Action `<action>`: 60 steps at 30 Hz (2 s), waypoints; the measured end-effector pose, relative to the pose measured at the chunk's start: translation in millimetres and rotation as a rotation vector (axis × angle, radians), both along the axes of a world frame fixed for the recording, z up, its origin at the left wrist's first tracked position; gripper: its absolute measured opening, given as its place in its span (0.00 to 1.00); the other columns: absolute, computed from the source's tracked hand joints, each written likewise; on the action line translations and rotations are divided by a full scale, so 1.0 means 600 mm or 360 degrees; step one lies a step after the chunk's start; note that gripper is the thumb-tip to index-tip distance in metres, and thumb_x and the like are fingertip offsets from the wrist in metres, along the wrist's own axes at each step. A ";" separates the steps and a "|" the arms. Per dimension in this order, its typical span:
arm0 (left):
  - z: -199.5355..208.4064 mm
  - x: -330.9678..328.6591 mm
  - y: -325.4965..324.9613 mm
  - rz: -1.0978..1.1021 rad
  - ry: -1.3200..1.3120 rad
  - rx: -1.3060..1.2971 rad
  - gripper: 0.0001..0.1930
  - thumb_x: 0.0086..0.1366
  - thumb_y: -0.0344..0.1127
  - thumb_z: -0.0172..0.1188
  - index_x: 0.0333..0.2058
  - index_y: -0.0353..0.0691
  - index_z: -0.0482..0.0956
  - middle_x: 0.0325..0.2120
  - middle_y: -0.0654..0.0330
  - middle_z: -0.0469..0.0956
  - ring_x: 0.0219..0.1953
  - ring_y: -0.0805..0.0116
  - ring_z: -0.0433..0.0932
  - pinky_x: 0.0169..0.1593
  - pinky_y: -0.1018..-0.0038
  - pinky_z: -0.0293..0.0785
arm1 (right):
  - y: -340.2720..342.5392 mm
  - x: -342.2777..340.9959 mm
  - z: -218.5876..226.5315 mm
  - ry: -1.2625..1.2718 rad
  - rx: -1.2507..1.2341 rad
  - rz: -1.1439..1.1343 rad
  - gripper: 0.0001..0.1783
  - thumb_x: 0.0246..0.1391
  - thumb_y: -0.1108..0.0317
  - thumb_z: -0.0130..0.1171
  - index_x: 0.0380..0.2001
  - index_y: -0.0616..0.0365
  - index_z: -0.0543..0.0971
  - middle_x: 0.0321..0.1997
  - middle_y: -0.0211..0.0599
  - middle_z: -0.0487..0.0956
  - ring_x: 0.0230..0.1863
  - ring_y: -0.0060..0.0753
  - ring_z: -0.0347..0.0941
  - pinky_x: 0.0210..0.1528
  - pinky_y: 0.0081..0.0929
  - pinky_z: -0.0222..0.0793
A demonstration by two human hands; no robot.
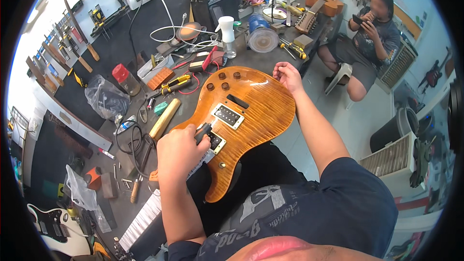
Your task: The person performs maintenance on an electric guitar by first sanding the frets with a block and then using a rotary tool, pliers, and a wrench to adjust the bridge and internal electronics.
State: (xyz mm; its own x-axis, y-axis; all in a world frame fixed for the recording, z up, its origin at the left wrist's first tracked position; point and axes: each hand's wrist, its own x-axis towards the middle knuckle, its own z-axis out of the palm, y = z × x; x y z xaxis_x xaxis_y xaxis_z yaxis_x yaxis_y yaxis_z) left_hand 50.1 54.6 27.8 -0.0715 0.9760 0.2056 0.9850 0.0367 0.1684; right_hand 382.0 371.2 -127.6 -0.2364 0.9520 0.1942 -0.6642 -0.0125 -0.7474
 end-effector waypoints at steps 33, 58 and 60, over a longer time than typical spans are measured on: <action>0.006 -0.007 -0.003 0.0017 -0.0031 -0.0093 0.19 0.63 0.50 0.65 0.33 0.36 0.85 0.26 0.47 0.84 0.33 0.47 0.86 0.41 0.54 0.81 | 0.023 0.017 -0.016 0.0016 0.0077 0.0058 0.10 0.67 0.77 0.55 0.49 0.63 0.79 0.42 0.41 0.83 0.42 0.37 0.80 0.47 0.34 0.79; -0.001 -0.015 -0.007 -0.0022 -0.0057 -0.0097 0.18 0.62 0.49 0.65 0.34 0.37 0.87 0.23 0.50 0.84 0.32 0.50 0.86 0.40 0.55 0.82 | 0.025 0.026 -0.017 -0.0098 0.0085 0.0016 0.09 0.68 0.76 0.54 0.49 0.65 0.77 0.42 0.42 0.81 0.42 0.36 0.78 0.48 0.32 0.78; 0.001 -0.013 -0.006 -0.0022 -0.0057 -0.0099 0.18 0.62 0.49 0.65 0.34 0.37 0.87 0.23 0.50 0.84 0.32 0.50 0.87 0.40 0.55 0.82 | 0.025 0.030 -0.016 -0.0099 0.0085 0.0009 0.09 0.68 0.76 0.54 0.49 0.65 0.77 0.42 0.42 0.81 0.42 0.36 0.78 0.48 0.32 0.78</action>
